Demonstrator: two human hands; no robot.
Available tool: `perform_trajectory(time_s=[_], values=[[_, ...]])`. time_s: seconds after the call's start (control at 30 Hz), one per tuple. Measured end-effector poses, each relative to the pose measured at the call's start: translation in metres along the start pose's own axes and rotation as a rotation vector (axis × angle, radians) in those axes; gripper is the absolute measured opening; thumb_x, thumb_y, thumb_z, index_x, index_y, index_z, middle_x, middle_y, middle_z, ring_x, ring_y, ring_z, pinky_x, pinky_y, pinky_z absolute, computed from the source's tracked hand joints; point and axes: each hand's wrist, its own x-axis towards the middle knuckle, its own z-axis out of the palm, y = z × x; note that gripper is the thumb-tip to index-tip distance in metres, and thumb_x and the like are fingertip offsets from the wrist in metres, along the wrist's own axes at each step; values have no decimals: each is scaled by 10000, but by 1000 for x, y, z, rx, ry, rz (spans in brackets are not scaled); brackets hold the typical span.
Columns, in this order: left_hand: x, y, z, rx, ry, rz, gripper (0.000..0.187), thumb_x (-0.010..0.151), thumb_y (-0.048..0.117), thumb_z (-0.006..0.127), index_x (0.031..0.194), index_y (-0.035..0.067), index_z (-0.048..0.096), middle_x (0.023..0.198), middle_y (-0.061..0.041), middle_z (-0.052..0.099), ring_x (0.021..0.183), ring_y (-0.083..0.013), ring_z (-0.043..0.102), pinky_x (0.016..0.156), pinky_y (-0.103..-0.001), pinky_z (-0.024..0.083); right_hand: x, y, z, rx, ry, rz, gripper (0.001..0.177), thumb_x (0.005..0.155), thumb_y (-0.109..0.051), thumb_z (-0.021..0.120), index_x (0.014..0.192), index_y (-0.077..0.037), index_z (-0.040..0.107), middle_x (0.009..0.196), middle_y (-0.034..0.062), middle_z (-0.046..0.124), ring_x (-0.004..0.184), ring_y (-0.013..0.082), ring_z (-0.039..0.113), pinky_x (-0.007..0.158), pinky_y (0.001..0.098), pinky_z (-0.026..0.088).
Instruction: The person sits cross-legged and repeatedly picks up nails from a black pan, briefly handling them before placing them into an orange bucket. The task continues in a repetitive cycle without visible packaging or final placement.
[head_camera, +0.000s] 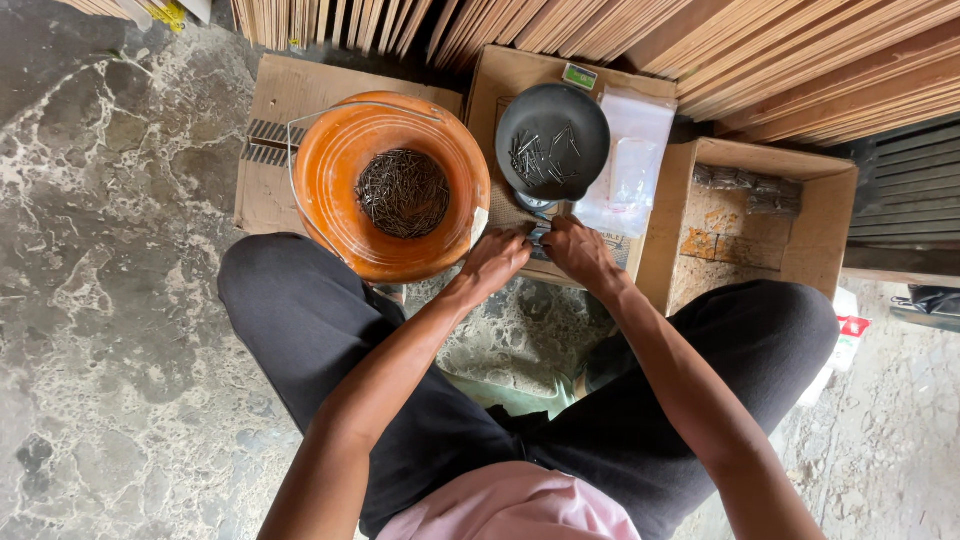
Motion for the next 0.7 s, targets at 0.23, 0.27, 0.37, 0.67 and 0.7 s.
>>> perform_trajectory(time_s=[0.23, 0.27, 0.37, 0.67, 0.7], values=[[32, 17, -69, 130, -42, -50, 123, 767, -20, 560, 773, 81, 630, 746, -102, 612, 658, -220, 600, 535, -316, 466, 13, -5, -47, 318, 74, 166, 140, 910, -128, 526, 881, -46, 636, 833, 163, 642, 757, 289, 651, 659, 367, 552], [33, 17, -67, 136, -32, -46, 112, 753, -27, 570, 757, 71, 625, 741, -113, 604, 655, -232, 596, 528, -327, 462, 21, 6, -45, 192, 153, 221, 122, 904, -141, 544, 898, -54, 629, 856, 139, 626, 810, 273, 629, 678, 349, 542], [31, 15, -49, 124, -31, -49, 84, 745, -19, 589, 742, 58, 622, 744, -127, 593, 664, -249, 595, 531, -341, 462, 52, 31, -31, -46, 218, 282, 129, 853, -198, 613, 921, -92, 642, 890, 92, 615, 912, 247, 581, 735, 326, 509], [30, 11, -27, 186, -76, -59, 106, 776, -15, 604, 714, 71, 615, 735, -92, 583, 668, -209, 596, 523, -303, 441, 104, 62, 15, -143, 39, 361, 239, 725, -298, 685, 808, -75, 692, 798, 103, 648, 941, 262, 571, 744, 341, 520], [29, 8, -21, 186, -68, -58, 117, 766, -19, 604, 700, 77, 605, 733, -90, 579, 666, -209, 596, 516, -303, 433, 107, 64, 12, -81, 44, 372, 232, 710, -287, 698, 788, -68, 696, 769, 115, 651, 914, 277, 590, 721, 366, 536]])
